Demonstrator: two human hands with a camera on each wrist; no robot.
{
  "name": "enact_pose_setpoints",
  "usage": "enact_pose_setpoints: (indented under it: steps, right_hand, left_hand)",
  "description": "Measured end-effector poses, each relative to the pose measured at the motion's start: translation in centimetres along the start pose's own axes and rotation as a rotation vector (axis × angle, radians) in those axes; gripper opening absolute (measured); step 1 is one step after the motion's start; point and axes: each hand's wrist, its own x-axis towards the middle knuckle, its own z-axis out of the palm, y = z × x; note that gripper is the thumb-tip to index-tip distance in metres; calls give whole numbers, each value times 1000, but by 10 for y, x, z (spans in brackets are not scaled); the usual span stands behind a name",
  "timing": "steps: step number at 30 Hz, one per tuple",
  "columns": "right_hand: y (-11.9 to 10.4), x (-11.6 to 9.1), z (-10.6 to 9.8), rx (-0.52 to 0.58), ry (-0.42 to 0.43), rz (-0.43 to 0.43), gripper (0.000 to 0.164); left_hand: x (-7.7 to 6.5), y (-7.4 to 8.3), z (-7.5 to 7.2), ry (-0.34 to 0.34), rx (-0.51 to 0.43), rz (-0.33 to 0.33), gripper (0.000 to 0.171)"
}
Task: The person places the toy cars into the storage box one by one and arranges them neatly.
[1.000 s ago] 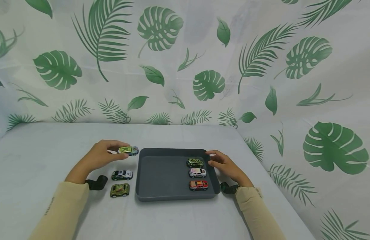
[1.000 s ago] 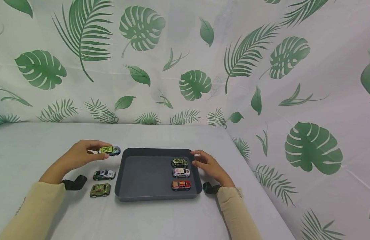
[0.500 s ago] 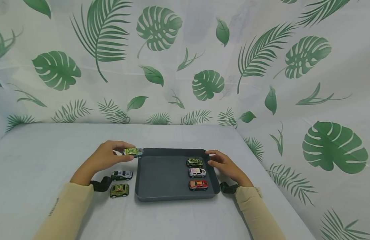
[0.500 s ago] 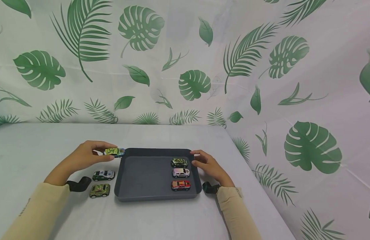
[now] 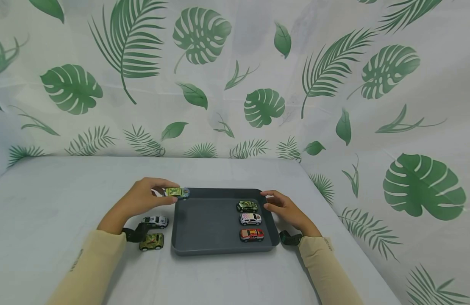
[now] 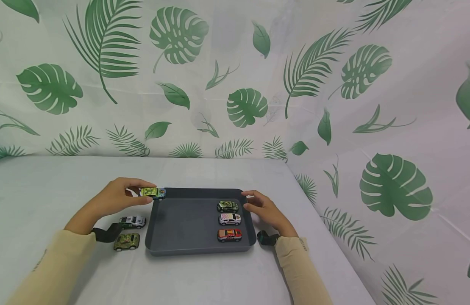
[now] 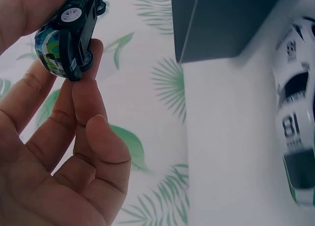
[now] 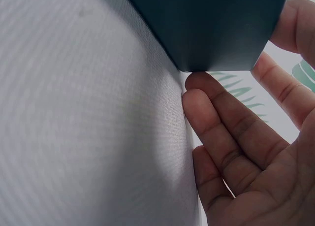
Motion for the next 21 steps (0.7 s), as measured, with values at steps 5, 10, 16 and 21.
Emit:
enact_pose_setpoints:
  steps: [5,10,16,21]
  right_hand:
    - [0,0,0,0,-1,1,44]
    - [-1,0,0,1,-1,6,44]
    - [-1,0,0,3,-4,15,43]
    - [-2,-1,1,-3,0,29,43]
  left_hand:
    - [3,6,3,-3,-26,14,41]
    - [8,12,6,-5,-21,23,40]
    - [14,17,10,-14,-27,25,39]
    - [18,22,13,-21,-31,-1,40]
